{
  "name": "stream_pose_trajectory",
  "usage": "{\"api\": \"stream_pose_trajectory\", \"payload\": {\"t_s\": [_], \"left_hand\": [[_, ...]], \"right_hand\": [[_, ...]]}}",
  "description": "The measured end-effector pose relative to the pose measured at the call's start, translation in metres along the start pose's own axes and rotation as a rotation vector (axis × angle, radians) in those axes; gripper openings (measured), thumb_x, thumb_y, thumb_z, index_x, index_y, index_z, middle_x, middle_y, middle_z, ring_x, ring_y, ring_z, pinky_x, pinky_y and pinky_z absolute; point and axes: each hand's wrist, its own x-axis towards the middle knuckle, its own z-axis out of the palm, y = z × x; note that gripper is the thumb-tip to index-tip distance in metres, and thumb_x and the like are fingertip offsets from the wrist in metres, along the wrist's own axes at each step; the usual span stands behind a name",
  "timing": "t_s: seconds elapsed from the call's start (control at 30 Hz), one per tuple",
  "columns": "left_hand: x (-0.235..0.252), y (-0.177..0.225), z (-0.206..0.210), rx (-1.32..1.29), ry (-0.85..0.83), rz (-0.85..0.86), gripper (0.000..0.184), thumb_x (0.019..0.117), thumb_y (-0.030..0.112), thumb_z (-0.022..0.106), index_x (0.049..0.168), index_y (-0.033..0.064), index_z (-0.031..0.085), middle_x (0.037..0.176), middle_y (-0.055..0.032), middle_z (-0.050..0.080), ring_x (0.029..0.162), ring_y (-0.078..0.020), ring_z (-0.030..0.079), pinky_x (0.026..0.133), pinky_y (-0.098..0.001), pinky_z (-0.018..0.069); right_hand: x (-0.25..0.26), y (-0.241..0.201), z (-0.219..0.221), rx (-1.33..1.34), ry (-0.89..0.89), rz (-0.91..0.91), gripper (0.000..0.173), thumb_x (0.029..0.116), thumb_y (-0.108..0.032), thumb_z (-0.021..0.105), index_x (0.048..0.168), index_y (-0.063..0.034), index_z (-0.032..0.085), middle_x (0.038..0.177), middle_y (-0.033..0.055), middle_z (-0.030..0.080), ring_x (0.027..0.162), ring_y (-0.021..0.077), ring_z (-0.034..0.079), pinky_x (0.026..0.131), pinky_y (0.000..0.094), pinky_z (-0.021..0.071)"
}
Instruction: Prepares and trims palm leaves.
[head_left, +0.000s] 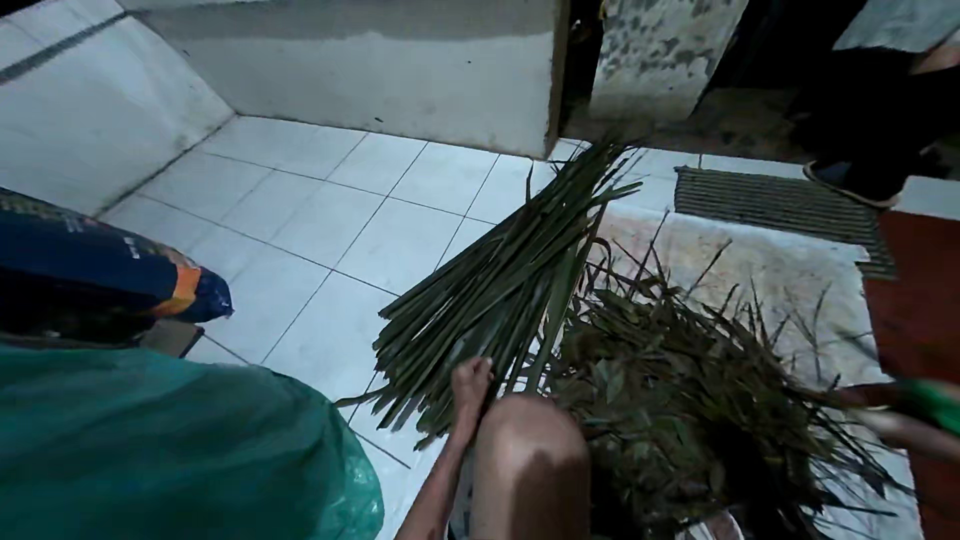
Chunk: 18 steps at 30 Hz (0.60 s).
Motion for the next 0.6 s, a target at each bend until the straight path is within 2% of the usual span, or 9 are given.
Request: {"api": "stream_pose_trajectory", "payload": {"t_s": [0.03,0.07,0.1,0.2,0.3,0.37,0.47,0.53,0.6], "left_hand": [[0.032,-0.011,0.007,0.068,0.030,0.041,0.029,0.1048,0.028,0.057,0.107,0.0055,0.076,0.093,-0.0097,0.077,0.086,-0.0228,0.074,0.085,-0.0484,0.0612],[0.059,-0.010,0.006,0.121,0.043,0.055,0.030,0.1057,0.027,0.056,0.116,0.0062,0.075,0.106,-0.0125,0.076,0.101,-0.0270,0.073,0.096,-0.0521,0.0567],[0.086,-0.005,0.004,0.179,0.063,0.071,0.030,0.1060,0.025,0.055,0.121,0.0061,0.073,0.116,-0.0143,0.074,0.111,-0.0296,0.070,0.103,-0.0527,0.0529],[0.153,-0.003,0.005,0.353,0.086,0.082,0.033,0.1053,0.023,0.053,0.129,0.0057,0.068,0.129,-0.0176,0.068,0.125,-0.0343,0.062,0.108,-0.0519,0.0481],[0.193,-0.011,0.015,0.437,-0.019,0.013,0.040,0.1042,0.030,0.056,0.136,0.0074,0.064,0.137,-0.0177,0.063,0.130,-0.0360,0.058,0.108,-0.0545,0.0471],[0.204,-0.017,0.021,0.456,-0.048,-0.023,0.044,0.1015,0.034,0.061,0.138,0.0098,0.064,0.139,-0.0184,0.061,0.131,-0.0382,0.057,0.107,-0.0571,0.0480],[0.205,-0.020,0.026,0.441,0.055,-0.031,0.048,0.0986,0.035,0.066,0.141,0.0122,0.062,0.140,-0.0210,0.059,0.130,-0.0404,0.057,0.104,-0.0592,0.0484],[0.204,-0.023,0.028,0.434,0.098,-0.023,0.052,0.0995,0.042,0.063,0.142,0.0125,0.061,0.140,-0.0213,0.059,0.130,-0.0408,0.056,0.104,-0.0613,0.0468],[0.205,-0.029,0.029,0.425,0.052,-0.042,0.057,0.1012,0.054,0.055,0.140,0.0138,0.063,0.139,-0.0177,0.062,0.131,-0.0389,0.056,0.106,-0.0623,0.0451]], "right_hand": [[0.009,0.008,0.011,-0.084,-0.058,0.021,0.036,0.0981,-0.030,0.069,0.120,-0.0020,0.070,0.104,0.0178,0.073,0.087,0.0273,0.071,0.078,0.0511,0.0583],[0.015,0.014,0.023,-0.116,-0.102,0.034,0.039,0.0983,-0.034,0.068,0.121,-0.0021,0.070,0.104,0.0198,0.072,0.087,0.0307,0.070,0.078,0.0555,0.0572],[0.020,0.014,0.032,-0.129,-0.141,0.054,0.039,0.0992,-0.035,0.067,0.121,-0.0023,0.069,0.103,0.0205,0.071,0.088,0.0323,0.070,0.079,0.0573,0.0563],[0.022,0.008,0.052,-0.143,-0.207,0.100,0.034,0.1010,-0.029,0.067,0.118,0.0010,0.070,0.101,0.0228,0.072,0.088,0.0356,0.070,0.081,0.0598,0.0547],[0.024,0.005,0.054,-0.153,-0.226,0.138,0.035,0.1028,-0.029,0.064,0.117,0.0020,0.069,0.101,0.0238,0.071,0.088,0.0363,0.069,0.081,0.0598,0.0544],[0.028,0.012,0.055,-0.110,-0.199,0.123,0.036,0.1028,-0.030,0.063,0.117,0.0021,0.069,0.096,0.0221,0.071,0.080,0.0323,0.068,0.075,0.0550,0.0554],[0.035,0.014,0.055,-0.075,-0.191,0.122,0.036,0.1036,-0.029,0.062,0.118,0.0032,0.068,0.095,0.0222,0.070,0.079,0.0313,0.068,0.074,0.0532,0.0558],[0.037,0.015,0.055,-0.080,-0.187,0.128,0.037,0.1037,-0.030,0.062,0.118,0.0029,0.068,0.094,0.0220,0.070,0.077,0.0308,0.066,0.072,0.0528,0.0549],[0.039,0.013,0.056,-0.101,-0.188,0.134,0.038,0.1034,-0.031,0.062,0.119,0.0023,0.069,0.096,0.0227,0.070,0.078,0.0320,0.067,0.073,0.0545,0.0548]]}}
